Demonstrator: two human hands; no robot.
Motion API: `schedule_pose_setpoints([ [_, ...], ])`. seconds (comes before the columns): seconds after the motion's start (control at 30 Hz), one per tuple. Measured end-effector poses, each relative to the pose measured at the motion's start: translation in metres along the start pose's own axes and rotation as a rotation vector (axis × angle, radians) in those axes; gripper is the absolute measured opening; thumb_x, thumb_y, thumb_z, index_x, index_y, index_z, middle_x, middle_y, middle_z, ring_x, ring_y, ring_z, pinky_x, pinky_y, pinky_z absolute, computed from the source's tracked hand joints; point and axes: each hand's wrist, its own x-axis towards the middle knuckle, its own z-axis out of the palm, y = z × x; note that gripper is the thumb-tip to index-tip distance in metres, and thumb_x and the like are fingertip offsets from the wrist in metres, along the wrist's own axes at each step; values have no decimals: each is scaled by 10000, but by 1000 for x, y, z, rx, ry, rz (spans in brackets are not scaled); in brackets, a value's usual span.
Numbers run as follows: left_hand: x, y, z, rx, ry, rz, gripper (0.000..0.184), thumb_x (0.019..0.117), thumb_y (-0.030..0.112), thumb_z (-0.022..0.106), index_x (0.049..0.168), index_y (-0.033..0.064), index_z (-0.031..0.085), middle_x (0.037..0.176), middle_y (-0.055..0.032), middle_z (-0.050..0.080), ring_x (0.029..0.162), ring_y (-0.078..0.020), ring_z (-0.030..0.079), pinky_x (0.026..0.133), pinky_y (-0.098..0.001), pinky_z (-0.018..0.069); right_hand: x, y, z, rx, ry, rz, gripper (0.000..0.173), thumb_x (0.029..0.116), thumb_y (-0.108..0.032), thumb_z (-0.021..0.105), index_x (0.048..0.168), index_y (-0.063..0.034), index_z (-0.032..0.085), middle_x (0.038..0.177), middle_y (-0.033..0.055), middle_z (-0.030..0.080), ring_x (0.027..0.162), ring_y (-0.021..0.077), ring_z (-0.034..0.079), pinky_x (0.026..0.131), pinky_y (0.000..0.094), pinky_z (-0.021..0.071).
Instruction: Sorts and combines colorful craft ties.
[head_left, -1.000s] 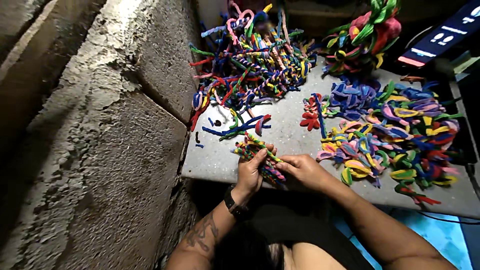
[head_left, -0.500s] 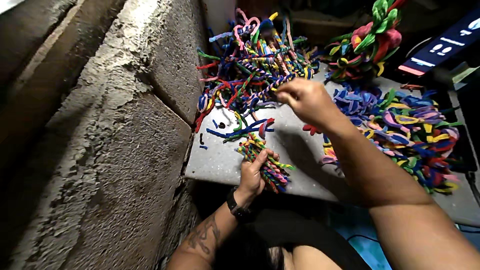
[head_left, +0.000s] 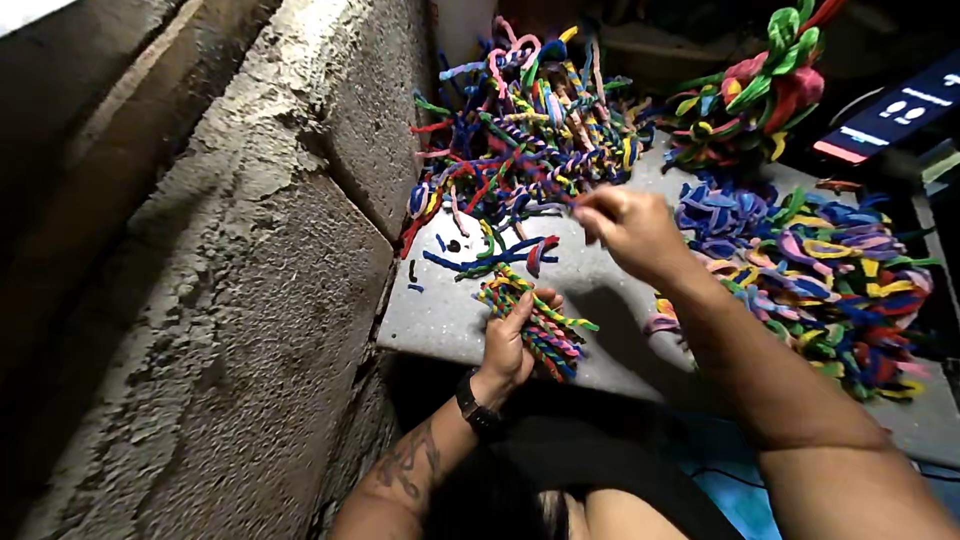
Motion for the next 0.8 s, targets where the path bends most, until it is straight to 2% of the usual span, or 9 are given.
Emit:
schedule_pose_setpoints([
  [0.07, 0, 0, 0, -2, -11, -3, 287, 1096, 122, 399, 1163, 10, 654, 1065, -147, 756, 957, -228, 748, 883, -374, 608, -42, 5, 5, 121, -93, 61, 209, 1040, -178, 580, 1090, -21, 708, 757, 79, 683, 621, 168, 642, 613, 388, 569],
  [0.17, 0, 1, 2, 21, 10, -11, 284, 1095, 125, 400, 1199, 6, 635, 1109, -149, 743, 978, -234, 742, 885, -382, 606, -81, 12, 19, 221, -204, 134, 179, 1023, -181, 608, 1067, -39, 708, 725, 27, 649, 616, 83, 599, 614, 290, 536],
  [0.37, 1, 0, -1, 30, -15, 0, 340, 1105, 154, 384, 1250, -2, 650, 1150, -161, 733, 1011, -236, 733, 903, -388, 601, -104, 12, 39, 162, -247, 93, 252, 1030, -224, 577, 1069, -20, 718, 751, 66, 662, 651, 113, 595, 651, 306, 517],
  [0.47, 1, 0, 1, 18, 16, 13, 286, 1091, 124, 417, 1204, 2, 650, 1117, -163, 745, 998, -246, 742, 900, -397, 604, -107, 8, 42, 175, -289, 113, 267, 1033, -236, 557, 1066, -18, 708, 729, 50, 639, 624, 88, 564, 623, 280, 491],
  [0.53, 0, -1, 3, 8, 48, 19, 216, 1064, 81, 471, 1141, -1, 656, 1040, -155, 754, 939, -236, 747, 869, -390, 611, -109, 6, 42, 176, -321, 126, 265, 1036, -238, 549, 1056, -20, 699, 709, 34, 616, 609, 71, 541, 610, 263, 475],
  [0.6, 1, -2, 3, 5, 44, 24, 172, 1039, 49, 504, 1120, 1, 648, 1002, -151, 751, 905, -227, 745, 845, -381, 613, -109, 4, 40, 156, -352, 139, 281, 1045, -256, 532, 1051, -28, 695, 717, 41, 622, 623, 87, 560, 617, 284, 485],
  [0.67, 1, -2, 2, 0, 48, 27, 169, 1031, 37, 518, 1119, -10, 654, 989, -161, 749, 894, -232, 745, 841, -388, 615, -109, 4, 38, 112, -366, 142, 343, 1064, -332, 504, 1068, -45, 692, 766, 64, 645, 680, 144, 608, 658, 358, 514],
  [0.73, 0, -2, 3, 3, 53, 27, 166, 1028, 36, 527, 1123, -11, 655, 991, -162, 749, 891, -232, 745, 840, -386, 617, -110, 5, 40, 71, -350, 107, 426, 1051, -422, 524, 1141, -41, 691, 864, 104, 673, 755, 225, 648, 714, 449, 546],
  [0.8, 0, -2, 3, 5, 50, 30, 162, 1021, 37, 542, 1137, -6, 648, 1012, -164, 751, 898, -230, 748, 832, -380, 618, -111, 5, 44, 38, -313, 41, 434, 1031, -423, 562, 1163, -29, 689, 913, 128, 689, 779, 257, 667, 730, 475, 562],
])
